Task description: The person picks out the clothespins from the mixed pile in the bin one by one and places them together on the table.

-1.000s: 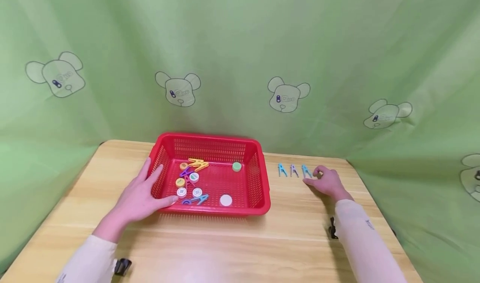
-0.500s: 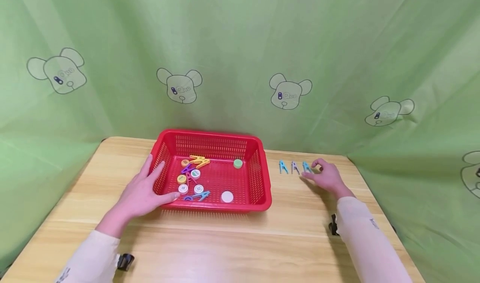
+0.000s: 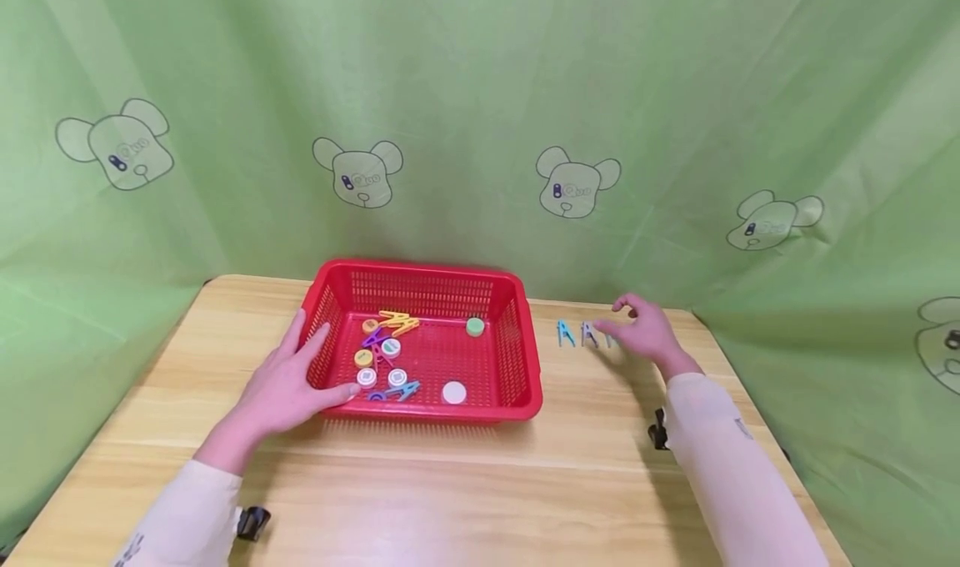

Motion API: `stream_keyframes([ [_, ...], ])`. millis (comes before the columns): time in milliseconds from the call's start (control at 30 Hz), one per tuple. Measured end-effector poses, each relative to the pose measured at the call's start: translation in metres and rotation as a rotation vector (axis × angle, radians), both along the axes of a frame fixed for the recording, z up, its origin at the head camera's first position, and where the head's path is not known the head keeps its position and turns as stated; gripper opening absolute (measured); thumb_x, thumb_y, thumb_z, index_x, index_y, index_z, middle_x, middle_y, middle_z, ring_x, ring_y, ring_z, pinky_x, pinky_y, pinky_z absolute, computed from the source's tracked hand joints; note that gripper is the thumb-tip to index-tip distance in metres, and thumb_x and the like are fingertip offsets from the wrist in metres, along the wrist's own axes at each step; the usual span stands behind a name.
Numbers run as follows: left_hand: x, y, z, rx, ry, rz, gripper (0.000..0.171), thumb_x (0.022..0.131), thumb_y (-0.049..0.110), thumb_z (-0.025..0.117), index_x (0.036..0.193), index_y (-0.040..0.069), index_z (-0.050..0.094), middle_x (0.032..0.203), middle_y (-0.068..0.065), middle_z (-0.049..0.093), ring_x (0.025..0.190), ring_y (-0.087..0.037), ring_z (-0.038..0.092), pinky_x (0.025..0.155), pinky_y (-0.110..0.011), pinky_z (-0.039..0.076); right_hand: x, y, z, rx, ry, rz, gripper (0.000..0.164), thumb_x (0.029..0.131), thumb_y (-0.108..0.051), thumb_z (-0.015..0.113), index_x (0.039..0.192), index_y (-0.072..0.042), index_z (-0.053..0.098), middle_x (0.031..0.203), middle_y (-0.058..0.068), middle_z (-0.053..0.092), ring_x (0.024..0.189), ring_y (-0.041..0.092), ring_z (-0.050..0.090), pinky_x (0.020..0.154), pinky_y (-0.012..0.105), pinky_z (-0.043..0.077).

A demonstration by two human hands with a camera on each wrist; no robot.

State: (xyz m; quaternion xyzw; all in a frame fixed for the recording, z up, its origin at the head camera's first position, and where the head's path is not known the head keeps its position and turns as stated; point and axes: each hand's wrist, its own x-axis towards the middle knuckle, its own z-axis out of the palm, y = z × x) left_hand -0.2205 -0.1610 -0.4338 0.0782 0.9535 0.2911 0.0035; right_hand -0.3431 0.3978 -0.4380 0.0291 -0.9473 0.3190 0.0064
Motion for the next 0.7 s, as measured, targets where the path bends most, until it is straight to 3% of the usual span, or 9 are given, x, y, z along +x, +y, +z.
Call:
stream_keyframes([
  [200,0.000,-0.001,0.000,-0.001,0.002,0.004,0.117,0.076,0.074,0.068,0.159,0.005,0.022,0.164,-0.021,-0.003,0.138,-0.056,0.023,0.094,-0.072,0.039,-0.009,-0.020,0.019,0.018,0.029,0.032,0.053,0.090,-0.044,0.074,0.120,-0.007,0.052,0.134,0.029,0.046,0.122,0.046,0.042,0.095,0.061,0.039],
  [433,0.000,-0.002,-0.001,0.004,0.004,0.004,0.117,0.076,0.073,0.069,0.159,0.005,0.022,0.164,-0.022,-0.003,0.138,-0.055,0.023,0.094,-0.072,0.040,-0.016,-0.046,0.038,0.059,0.055,0.033,0.060,0.087,-0.057,0.071,0.119,-0.009,0.052,0.128,0.026,0.047,0.120,0.042,0.041,0.094,0.060,0.038],
  [700,0.001,0.000,0.000,0.015,0.011,-0.003,0.116,0.076,0.072,0.071,0.159,0.005,0.023,0.164,-0.021,-0.001,0.138,-0.054,0.025,0.091,-0.068,0.045,-0.023,-0.071,0.056,0.016,0.084,0.050,0.059,0.085,-0.057,0.073,0.118,-0.011,0.053,0.127,0.023,0.047,0.118,0.039,0.043,0.093,0.059,0.040],
])
